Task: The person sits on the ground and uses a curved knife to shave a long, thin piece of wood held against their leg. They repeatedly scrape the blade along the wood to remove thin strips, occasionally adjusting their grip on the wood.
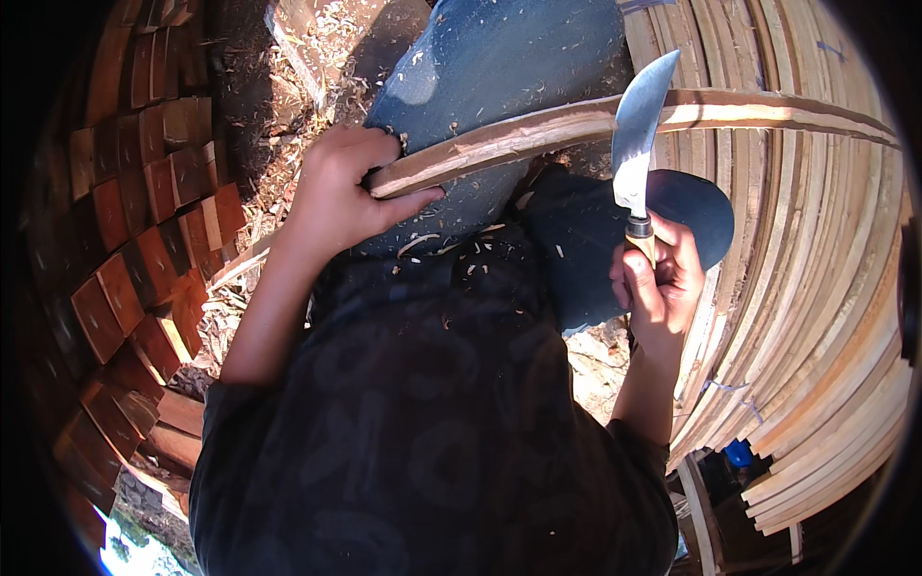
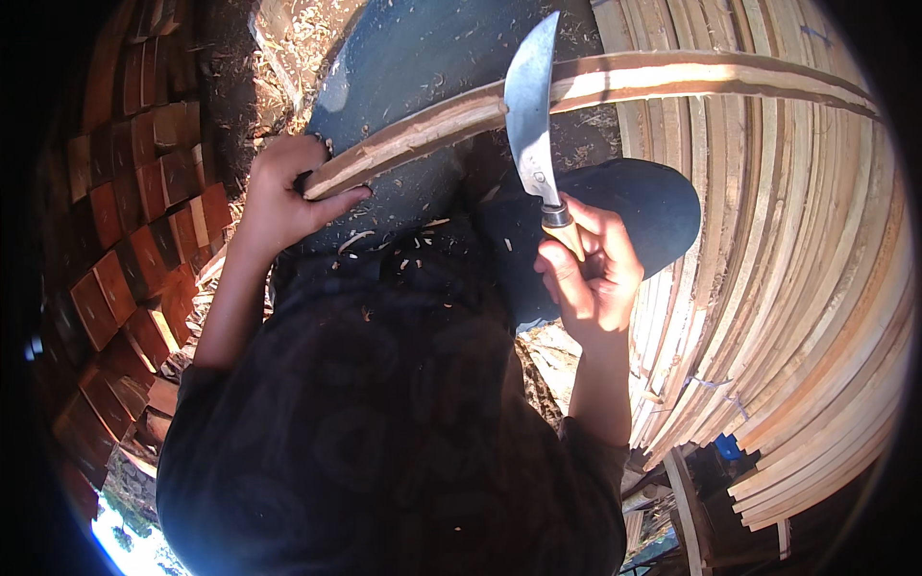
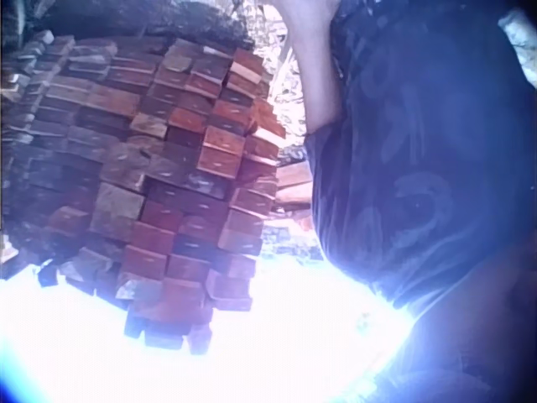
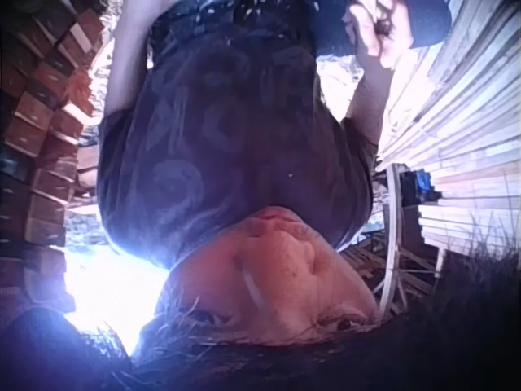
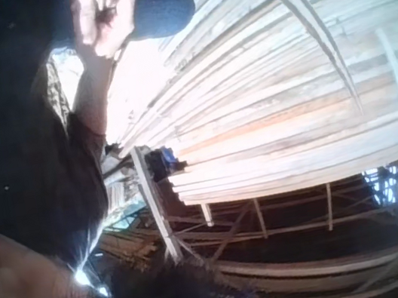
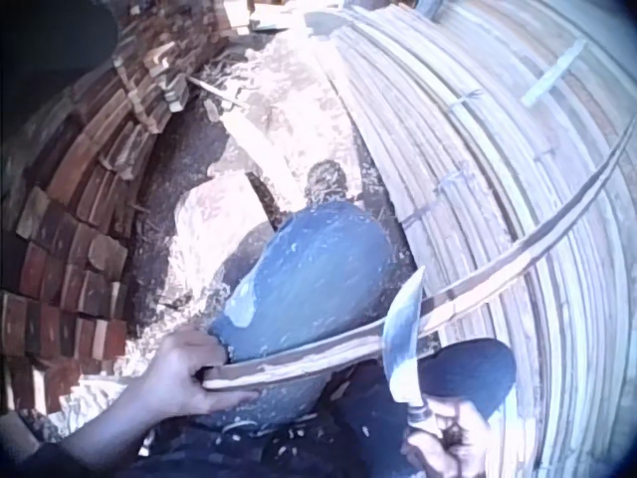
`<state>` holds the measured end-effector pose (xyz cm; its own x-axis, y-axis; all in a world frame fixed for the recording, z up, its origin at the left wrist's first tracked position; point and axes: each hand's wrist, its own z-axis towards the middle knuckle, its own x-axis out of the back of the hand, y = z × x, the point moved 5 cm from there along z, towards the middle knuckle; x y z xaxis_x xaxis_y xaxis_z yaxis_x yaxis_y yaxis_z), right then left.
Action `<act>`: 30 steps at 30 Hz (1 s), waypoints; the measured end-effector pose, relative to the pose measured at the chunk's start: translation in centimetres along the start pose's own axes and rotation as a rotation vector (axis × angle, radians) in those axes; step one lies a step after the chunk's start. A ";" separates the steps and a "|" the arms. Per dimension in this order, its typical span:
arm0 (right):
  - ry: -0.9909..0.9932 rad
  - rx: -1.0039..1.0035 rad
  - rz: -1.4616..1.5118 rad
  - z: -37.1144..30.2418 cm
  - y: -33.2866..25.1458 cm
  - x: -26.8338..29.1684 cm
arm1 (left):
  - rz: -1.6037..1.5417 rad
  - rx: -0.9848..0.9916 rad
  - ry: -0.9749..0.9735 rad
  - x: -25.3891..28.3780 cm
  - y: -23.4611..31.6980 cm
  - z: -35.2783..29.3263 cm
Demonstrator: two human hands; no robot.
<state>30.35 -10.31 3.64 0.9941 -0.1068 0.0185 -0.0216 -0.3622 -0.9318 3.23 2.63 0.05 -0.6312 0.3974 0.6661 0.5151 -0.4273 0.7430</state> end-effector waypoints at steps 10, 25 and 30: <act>0.032 0.104 -0.033 0.1 0.9 -0.5 | -0.004 0.023 -0.001 -0.1 -0.1 -0.4; 0.049 0.070 0.017 -0.6 -0.3 -0.4 | 0.013 0.022 -0.008 -0.1 0.0 0.3; 0.211 0.282 0.265 -0.3 -0.4 3.1 | 0.018 0.032 -0.026 0.0 0.2 0.3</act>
<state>33.37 -10.75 4.19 0.9139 -0.3594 -0.1886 -0.2144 -0.0330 -0.9762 3.49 2.78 0.16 -0.6068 0.4106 0.6806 0.5448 -0.4086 0.7323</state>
